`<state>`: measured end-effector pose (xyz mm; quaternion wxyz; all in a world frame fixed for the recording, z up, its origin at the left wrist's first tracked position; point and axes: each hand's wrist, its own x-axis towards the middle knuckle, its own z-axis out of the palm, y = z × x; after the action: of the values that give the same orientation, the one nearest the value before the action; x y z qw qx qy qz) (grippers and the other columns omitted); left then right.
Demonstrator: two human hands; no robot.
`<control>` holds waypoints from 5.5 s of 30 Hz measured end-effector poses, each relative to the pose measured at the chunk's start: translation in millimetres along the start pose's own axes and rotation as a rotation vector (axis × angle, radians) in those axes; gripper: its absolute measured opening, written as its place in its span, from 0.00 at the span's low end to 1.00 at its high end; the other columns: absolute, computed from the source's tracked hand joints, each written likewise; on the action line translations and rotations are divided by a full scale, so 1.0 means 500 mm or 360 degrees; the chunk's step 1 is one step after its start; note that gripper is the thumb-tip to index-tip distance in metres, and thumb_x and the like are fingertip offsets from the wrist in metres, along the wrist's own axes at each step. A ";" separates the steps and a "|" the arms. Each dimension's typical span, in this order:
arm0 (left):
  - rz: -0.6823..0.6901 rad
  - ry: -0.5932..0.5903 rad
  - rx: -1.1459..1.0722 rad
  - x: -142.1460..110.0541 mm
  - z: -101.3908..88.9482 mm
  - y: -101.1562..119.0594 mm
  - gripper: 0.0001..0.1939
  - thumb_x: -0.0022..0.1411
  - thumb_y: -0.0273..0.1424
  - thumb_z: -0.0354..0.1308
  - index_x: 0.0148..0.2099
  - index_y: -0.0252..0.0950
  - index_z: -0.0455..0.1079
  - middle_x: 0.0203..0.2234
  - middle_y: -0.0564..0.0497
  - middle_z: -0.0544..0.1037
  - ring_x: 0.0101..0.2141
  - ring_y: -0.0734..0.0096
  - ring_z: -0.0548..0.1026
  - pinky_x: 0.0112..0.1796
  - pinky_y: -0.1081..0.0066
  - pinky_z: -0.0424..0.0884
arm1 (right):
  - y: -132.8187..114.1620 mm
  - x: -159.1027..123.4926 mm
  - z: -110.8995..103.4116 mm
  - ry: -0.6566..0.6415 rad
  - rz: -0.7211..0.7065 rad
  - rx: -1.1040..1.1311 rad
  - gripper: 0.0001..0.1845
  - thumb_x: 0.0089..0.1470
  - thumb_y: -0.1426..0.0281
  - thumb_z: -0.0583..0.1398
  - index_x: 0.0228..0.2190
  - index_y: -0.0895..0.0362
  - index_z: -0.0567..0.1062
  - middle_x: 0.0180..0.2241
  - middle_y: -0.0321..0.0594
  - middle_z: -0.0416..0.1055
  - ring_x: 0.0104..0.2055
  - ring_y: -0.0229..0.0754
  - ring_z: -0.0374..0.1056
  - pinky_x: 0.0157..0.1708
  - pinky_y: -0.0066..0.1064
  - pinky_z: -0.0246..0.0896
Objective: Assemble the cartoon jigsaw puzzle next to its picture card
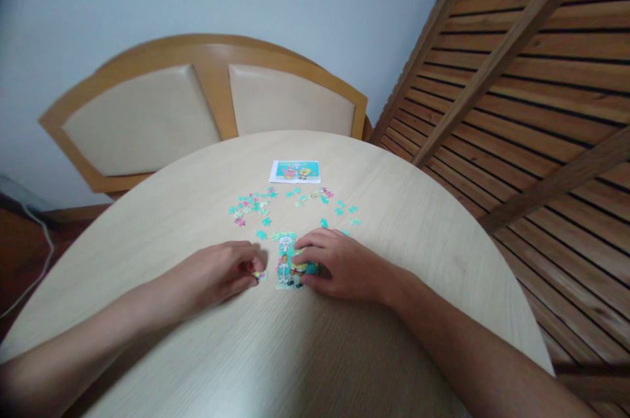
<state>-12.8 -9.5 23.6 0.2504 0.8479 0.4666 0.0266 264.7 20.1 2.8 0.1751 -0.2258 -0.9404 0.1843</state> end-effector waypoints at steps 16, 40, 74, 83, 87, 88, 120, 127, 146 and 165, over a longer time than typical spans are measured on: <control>0.0050 -0.0040 -0.0129 0.002 -0.004 -0.019 0.04 0.61 0.29 0.62 0.40 0.38 0.73 0.34 0.52 0.78 0.33 0.70 0.72 0.34 0.72 0.65 | 0.000 0.000 -0.003 -0.0010 -0.0003 0.0000 0.15 0.59 0.69 0.63 0.48 0.55 0.77 0.52 0.49 0.74 0.55 0.50 0.69 0.56 0.46 0.64; 0.0116 0.0067 -0.0049 0.002 -0.026 -0.041 0.06 0.66 0.34 0.59 0.43 0.39 0.75 0.34 0.51 0.79 0.34 0.68 0.75 0.35 0.70 0.68 | 0.000 0.000 -0.003 -0.0010 0.0007 0.0029 0.15 0.59 0.69 0.63 0.48 0.55 0.78 0.53 0.50 0.74 0.55 0.50 0.69 0.56 0.46 0.64; 0.0000 0.0260 -0.0399 0.020 -0.002 -0.009 0.12 0.68 0.32 0.53 0.40 0.37 0.78 0.30 0.53 0.80 0.28 0.72 0.72 0.30 0.73 0.65 | -0.003 0.001 -0.004 -0.0005 0.0014 0.0020 0.15 0.59 0.70 0.63 0.48 0.55 0.78 0.52 0.48 0.74 0.55 0.49 0.69 0.56 0.45 0.63; -0.0026 0.0285 -0.0662 0.036 0.039 -0.017 0.12 0.66 0.35 0.55 0.37 0.34 0.76 0.26 0.52 0.77 0.28 0.72 0.70 0.30 0.73 0.65 | -0.001 0.001 -0.001 -0.0002 0.0013 0.0005 0.15 0.59 0.69 0.63 0.48 0.55 0.78 0.52 0.49 0.74 0.54 0.50 0.69 0.56 0.45 0.64; -0.0041 0.0289 -0.0721 0.037 0.052 -0.015 0.10 0.64 0.35 0.57 0.39 0.35 0.76 0.26 0.52 0.78 0.27 0.72 0.70 0.29 0.73 0.64 | -0.001 0.002 -0.002 -0.0010 0.0020 0.0006 0.15 0.59 0.69 0.63 0.48 0.56 0.78 0.52 0.49 0.74 0.54 0.50 0.69 0.56 0.46 0.64; -0.0039 0.0302 -0.0719 0.036 0.053 -0.014 0.10 0.64 0.35 0.57 0.40 0.35 0.77 0.27 0.52 0.78 0.27 0.72 0.71 0.29 0.73 0.64 | -0.001 0.002 -0.002 -0.0014 0.0020 0.0007 0.15 0.59 0.69 0.63 0.48 0.56 0.78 0.52 0.49 0.74 0.54 0.50 0.69 0.56 0.46 0.64; -0.0121 0.0220 -0.0219 0.024 0.028 0.008 0.06 0.61 0.34 0.60 0.37 0.37 0.74 0.30 0.51 0.76 0.31 0.68 0.70 0.32 0.71 0.61 | 0.000 0.002 -0.002 -0.0013 -0.0006 -0.0006 0.15 0.61 0.67 0.62 0.48 0.57 0.78 0.52 0.50 0.74 0.54 0.51 0.69 0.56 0.47 0.64; -0.0104 0.0221 -0.0290 0.023 0.036 0.000 0.07 0.62 0.36 0.59 0.36 0.38 0.72 0.28 0.53 0.75 0.29 0.70 0.69 0.31 0.71 0.59 | 0.001 0.002 -0.001 0.0006 -0.0006 0.0001 0.14 0.61 0.67 0.62 0.48 0.57 0.78 0.52 0.50 0.74 0.54 0.50 0.69 0.55 0.46 0.64; 0.0014 0.0305 -0.0269 0.019 0.030 0.016 0.06 0.64 0.34 0.59 0.36 0.38 0.72 0.28 0.53 0.76 0.30 0.68 0.71 0.32 0.72 0.62 | -0.003 0.003 -0.004 -0.0001 0.0008 0.0013 0.14 0.61 0.67 0.62 0.48 0.56 0.78 0.51 0.50 0.75 0.54 0.50 0.69 0.55 0.46 0.64; 0.0097 0.0283 -0.0358 0.024 0.028 0.013 0.06 0.63 0.28 0.60 0.41 0.39 0.77 0.37 0.51 0.82 0.36 0.66 0.76 0.38 0.70 0.68 | -0.002 0.002 -0.002 0.0015 -0.0005 0.0013 0.14 0.60 0.69 0.62 0.48 0.55 0.78 0.51 0.49 0.74 0.54 0.50 0.69 0.55 0.46 0.64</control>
<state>3.1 -8.6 11.9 0.3005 0.8225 0.4551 0.1612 263.9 19.9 4.3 0.1807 -0.2245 -0.9392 0.1867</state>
